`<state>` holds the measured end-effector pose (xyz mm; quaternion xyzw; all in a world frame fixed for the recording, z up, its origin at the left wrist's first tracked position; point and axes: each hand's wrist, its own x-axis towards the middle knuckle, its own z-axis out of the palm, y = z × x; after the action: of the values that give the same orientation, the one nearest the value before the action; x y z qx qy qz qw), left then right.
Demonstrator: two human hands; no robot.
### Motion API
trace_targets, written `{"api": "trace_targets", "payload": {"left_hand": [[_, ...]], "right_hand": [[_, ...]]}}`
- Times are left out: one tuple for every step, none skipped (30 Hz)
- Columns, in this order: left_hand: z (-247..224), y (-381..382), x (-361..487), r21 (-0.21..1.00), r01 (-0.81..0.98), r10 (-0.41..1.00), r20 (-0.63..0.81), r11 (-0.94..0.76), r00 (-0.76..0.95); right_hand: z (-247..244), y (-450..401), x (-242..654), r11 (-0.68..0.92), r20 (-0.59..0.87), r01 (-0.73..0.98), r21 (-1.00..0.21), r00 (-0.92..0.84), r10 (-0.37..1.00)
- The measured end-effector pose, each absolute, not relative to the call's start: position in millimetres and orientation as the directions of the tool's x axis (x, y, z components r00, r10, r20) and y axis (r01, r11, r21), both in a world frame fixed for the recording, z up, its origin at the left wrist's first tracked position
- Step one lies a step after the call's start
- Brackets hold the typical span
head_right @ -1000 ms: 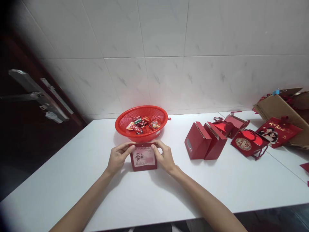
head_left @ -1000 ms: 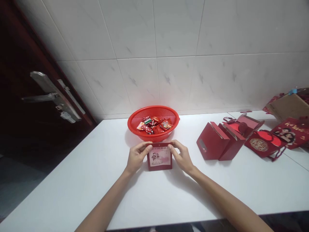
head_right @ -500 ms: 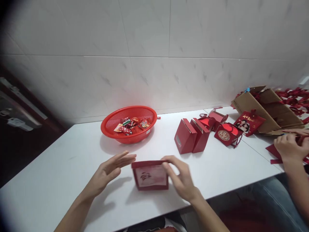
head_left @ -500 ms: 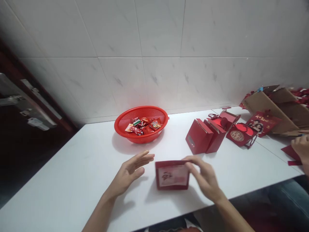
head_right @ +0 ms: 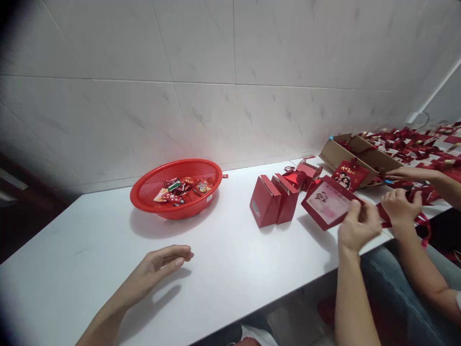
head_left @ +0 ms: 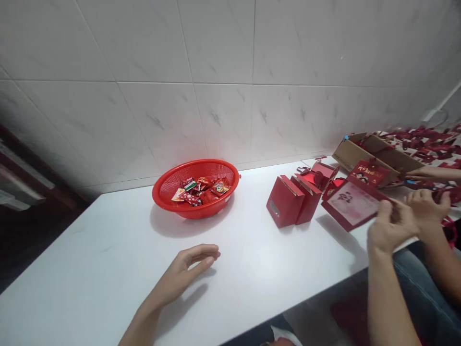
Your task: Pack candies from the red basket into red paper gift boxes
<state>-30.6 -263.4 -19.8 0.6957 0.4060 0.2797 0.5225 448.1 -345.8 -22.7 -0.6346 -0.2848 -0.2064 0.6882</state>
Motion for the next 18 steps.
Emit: {"api": "trace_targets", "payload": {"left_hand": [[-20, -264, -25, 0.953, 0.270, 0.834, -0.035, -0.138, 0.550], [-21, -263, -19, 0.952, 0.266, 0.811, -0.034, -0.151, 0.584], [-23, -262, -12, 0.952, 0.260, 0.788, -0.035, -0.160, 0.615], [-24, -260, -5, 0.953, 0.253, 0.765, -0.036, -0.168, 0.643], [-26, -258, 4, 0.953, 0.247, 0.742, -0.037, -0.175, 0.669], [-29, -253, 13, 0.953, 0.240, 0.717, -0.038, -0.183, 0.696], [-32, -248, 25, 0.955, 0.230, 0.694, -0.036, -0.189, 0.720], [-36, -242, 38, 0.957, 0.221, 0.675, -0.036, -0.190, 0.737], [-40, -235, 52, 0.961, 0.205, 0.658, -0.032, -0.188, 0.752], [-44, -227, 68, 0.966, 0.182, 0.660, -0.014, -0.186, 0.751], [-48, -219, 85, 0.967, 0.168, 0.669, 0.004, -0.193, 0.743], [-52, -212, 102, 0.965, 0.168, 0.686, 0.016, -0.201, 0.727], [-55, -205, 120, 0.962, 0.180, 0.698, 0.016, -0.206, 0.716], [-58, -200, 137, 0.958, 0.192, 0.694, 0.010, -0.213, 0.720], [-59, -196, 153, 0.952, 0.207, 0.682, 0.004, -0.226, 0.731], [-60, -194, 167, 0.945, 0.217, 0.661, -0.001, -0.245, 0.750], [-60, -193, 181, 0.937, 0.225, 0.655, 0.005, -0.266, 0.755], [-60, -193, 192, 0.929, 0.231, 0.653, 0.015, -0.288, 0.757]], "right_hand": [[-25, -331, 448, 0.068, 0.629, 0.629, -0.775, 0.777, -0.016], [-27, -318, 447, 0.060, 0.620, 0.618, -0.784, 0.785, 0.011], [-29, -307, 445, 0.057, 0.597, 0.595, -0.802, 0.801, 0.041], [-32, -298, 443, 0.051, 0.571, 0.569, -0.821, 0.815, 0.102], [-36, -292, 442, 0.047, 0.544, 0.544, -0.837, 0.823, 0.164], [-39, -288, 440, 0.043, 0.520, 0.524, -0.851, 0.828, 0.207], [-43, -286, 439, 0.037, 0.502, 0.509, -0.860, 0.831, 0.239], [-47, -285, 438, 0.034, 0.490, 0.499, -0.866, 0.834, 0.254], [-50, -286, 437, 0.034, 0.481, 0.490, -0.871, 0.838, 0.257], [-53, -288, 436, 0.035, 0.473, 0.481, -0.876, 0.844, 0.253], [-57, -291, 435, 0.037, 0.467, 0.472, -0.881, 0.850, 0.244], [-59, -295, 433, 0.044, 0.461, 0.464, -0.885, 0.857, 0.231], [-62, -298, 431, 0.054, 0.460, 0.460, -0.887, 0.861, 0.217], [-64, -302, 429, 0.063, 0.462, 0.460, -0.886, 0.864, 0.198], [-67, -306, 426, 0.069, 0.466, 0.461, -0.885, 0.867, 0.178], [-69, -309, 424, 0.072, 0.469, 0.463, -0.883, 0.869, 0.160], [-71, -312, 422, 0.073, 0.470, 0.464, -0.883, 0.871, 0.146], [-73, -315, 420, 0.073, 0.469, 0.464, -0.883, 0.872, 0.138]]}}
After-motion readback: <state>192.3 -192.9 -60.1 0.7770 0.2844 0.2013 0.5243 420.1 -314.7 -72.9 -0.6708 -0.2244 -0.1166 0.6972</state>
